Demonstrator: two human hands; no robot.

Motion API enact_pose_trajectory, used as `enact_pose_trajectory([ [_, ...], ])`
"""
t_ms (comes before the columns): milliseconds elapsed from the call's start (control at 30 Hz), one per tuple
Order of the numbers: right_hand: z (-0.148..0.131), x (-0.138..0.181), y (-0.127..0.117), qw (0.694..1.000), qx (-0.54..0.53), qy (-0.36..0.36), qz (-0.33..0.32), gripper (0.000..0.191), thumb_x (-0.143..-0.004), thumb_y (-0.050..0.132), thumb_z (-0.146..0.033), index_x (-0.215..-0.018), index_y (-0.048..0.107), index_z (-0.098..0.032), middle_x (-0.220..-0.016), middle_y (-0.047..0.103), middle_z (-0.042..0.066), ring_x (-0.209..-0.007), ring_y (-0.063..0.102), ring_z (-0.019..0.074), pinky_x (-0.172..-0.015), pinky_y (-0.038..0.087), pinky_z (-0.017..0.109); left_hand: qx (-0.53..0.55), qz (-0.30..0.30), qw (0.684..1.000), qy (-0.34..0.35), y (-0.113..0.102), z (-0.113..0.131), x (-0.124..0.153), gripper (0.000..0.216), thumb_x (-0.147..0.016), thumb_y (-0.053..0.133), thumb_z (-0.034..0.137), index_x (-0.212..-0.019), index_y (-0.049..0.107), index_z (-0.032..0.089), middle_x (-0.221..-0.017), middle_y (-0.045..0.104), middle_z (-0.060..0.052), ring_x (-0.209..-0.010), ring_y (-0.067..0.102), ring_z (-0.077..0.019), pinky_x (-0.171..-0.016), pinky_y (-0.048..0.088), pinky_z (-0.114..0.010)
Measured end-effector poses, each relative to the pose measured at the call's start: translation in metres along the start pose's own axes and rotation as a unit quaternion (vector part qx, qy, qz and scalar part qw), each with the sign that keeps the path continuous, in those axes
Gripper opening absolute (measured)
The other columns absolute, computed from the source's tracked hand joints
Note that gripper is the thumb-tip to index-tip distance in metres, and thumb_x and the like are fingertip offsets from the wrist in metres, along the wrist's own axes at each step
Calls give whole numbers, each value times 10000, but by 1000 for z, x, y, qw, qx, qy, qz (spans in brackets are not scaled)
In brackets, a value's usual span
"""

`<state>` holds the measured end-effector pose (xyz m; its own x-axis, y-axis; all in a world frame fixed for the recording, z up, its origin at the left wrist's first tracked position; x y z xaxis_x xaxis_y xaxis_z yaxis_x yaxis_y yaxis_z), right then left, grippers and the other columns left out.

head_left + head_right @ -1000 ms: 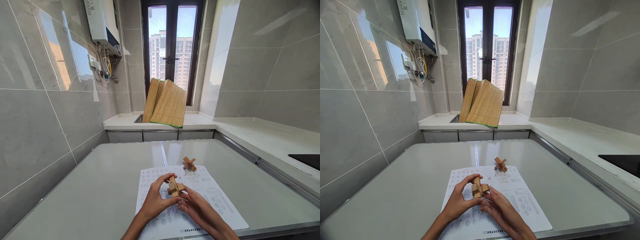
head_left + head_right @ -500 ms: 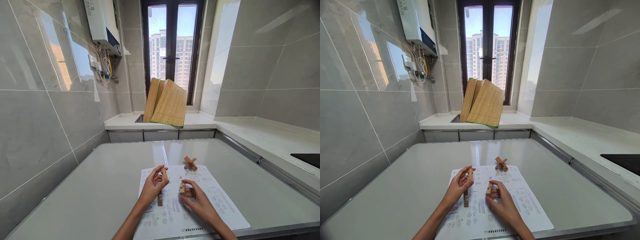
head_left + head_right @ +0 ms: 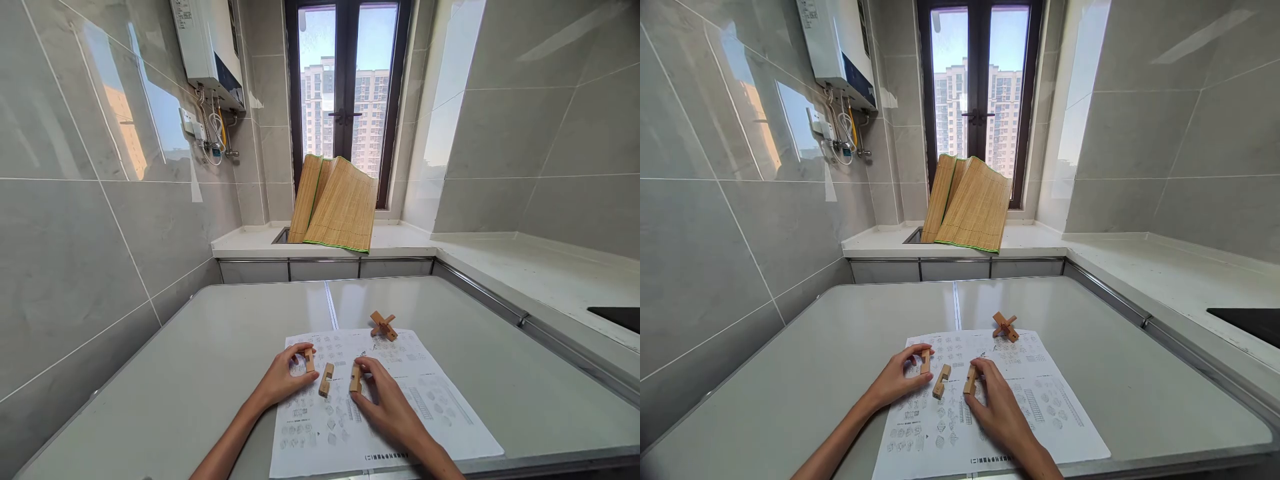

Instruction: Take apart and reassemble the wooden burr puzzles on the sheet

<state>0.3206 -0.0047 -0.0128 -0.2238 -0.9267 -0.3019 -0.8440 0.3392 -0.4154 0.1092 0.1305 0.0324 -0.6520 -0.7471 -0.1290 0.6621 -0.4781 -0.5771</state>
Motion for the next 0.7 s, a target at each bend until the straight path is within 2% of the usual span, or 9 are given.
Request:
enact_pose_trajectory([
  [200, -20, -2, 19, 1000, 9, 7, -26, 510, -787, 655, -257, -1287, 552, -253, -1304, 625, 80, -1229, 573, 293, -1077, 450, 420, -20, -62, 996, 57, -4, -4, 4, 612, -703, 831, 378, -1280, 659, 270, -1336, 624, -71, -1235, 565, -281, -1084, 427, -391],
  [467, -16, -7, 32, 999, 37, 2, -35, 589, -795, 675, -287, -1365, 534, -234, -1362, 609, 109, -1284, 543, 319, -1105, 419, 439, -39, -78, 994, 59, 2, -11, 5, 753, -650, 883, 393, -1343, 605, 291, -1359, 608, -79, -1270, 541, -301, -1130, 394, -453],
  [700, -22, -9, 39, 993, 83, 19, -76, 601, -854, 620, -305, -1433, 475, -230, -1396, 589, 97, -1322, 522, 282, -1110, 416, 399, -61, -87, 992, 68, 9, -16, 6, 755, -667, 869, 440, -1353, 574, 331, -1329, 604, -57, -1225, 554, -293, -1086, 442, -445],
])
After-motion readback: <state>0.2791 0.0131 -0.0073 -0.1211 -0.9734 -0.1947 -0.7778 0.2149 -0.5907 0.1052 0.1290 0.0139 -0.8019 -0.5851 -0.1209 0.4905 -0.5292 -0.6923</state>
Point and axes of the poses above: each hand's wrist, its own x-axis away from the middle knuckle, its own y-axis out of the palm, z = x × y, the point moved 5 cm from there along -x, towards the middle knuckle
